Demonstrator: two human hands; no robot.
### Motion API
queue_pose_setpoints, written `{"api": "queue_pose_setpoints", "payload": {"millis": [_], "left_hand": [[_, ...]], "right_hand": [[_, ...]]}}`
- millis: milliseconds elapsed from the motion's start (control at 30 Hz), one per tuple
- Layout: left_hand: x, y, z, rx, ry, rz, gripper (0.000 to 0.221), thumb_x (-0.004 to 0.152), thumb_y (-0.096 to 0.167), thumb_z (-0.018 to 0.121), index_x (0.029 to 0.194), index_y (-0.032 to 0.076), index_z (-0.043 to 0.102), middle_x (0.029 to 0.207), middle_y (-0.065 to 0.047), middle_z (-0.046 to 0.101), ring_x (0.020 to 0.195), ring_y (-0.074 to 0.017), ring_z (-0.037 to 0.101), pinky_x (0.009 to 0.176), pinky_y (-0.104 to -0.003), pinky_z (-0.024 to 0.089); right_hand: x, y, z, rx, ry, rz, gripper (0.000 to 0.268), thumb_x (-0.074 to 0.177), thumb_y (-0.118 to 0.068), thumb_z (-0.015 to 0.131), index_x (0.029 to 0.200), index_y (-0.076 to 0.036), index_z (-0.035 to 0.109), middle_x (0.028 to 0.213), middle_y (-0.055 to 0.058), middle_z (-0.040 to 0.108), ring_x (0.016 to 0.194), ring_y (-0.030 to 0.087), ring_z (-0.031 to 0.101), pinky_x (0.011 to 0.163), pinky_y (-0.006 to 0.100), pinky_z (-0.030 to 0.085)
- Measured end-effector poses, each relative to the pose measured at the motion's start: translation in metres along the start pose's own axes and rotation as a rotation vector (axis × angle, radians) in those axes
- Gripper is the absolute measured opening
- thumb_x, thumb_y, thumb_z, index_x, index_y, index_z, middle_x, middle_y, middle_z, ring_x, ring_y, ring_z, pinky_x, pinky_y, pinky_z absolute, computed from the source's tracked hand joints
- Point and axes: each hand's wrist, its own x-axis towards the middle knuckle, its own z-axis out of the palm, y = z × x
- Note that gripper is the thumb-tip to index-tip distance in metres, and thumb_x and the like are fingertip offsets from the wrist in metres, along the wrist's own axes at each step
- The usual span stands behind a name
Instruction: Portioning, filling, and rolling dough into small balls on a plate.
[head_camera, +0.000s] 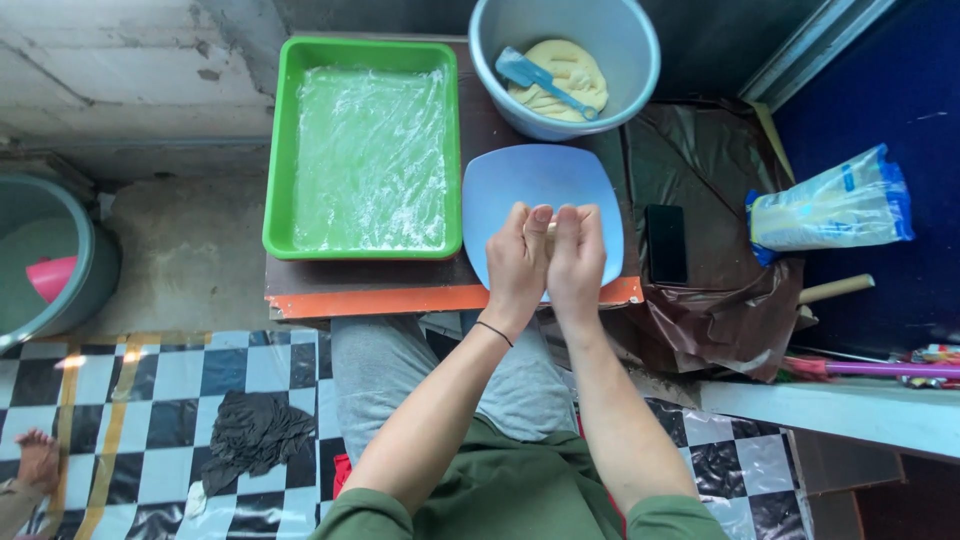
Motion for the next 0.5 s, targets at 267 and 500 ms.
{"api": "queue_pose_setpoints", "payload": {"millis": [267,500], "left_hand": [[0.032,-0.020,-0.015,0.132,0.074,0.029,0.057,0.098,0.060,0.057,0.071,0.011,0.047,0.052,-0.019,0.045,0.055,-0.0348,0.056,0.055,-0.039,0.049],[0.041,-0.037,-0.018,-0.039,-0.055,-0.245,0.058,0.091,0.062,0.067,0.063,0.014,0.056,0.038,-0.005,0.054,0.039,-0.0141,0.060,0.043,-0.028,0.048]], "right_hand": [[0.018,0.040,0.010,-0.132,0.056,-0.078,0.044,0.103,-0.044,0.071,0.076,-0.013,0.055,0.050,0.002,0.048,0.056,0.005,0.048,0.050,0.024,0.042],[0.044,0.060,-0.003,0.093,-0.003,0.115,0.043,0.097,-0.039,0.081,0.072,-0.012,0.056,0.051,0.001,0.052,0.048,0.002,0.054,0.041,0.021,0.047]]}}
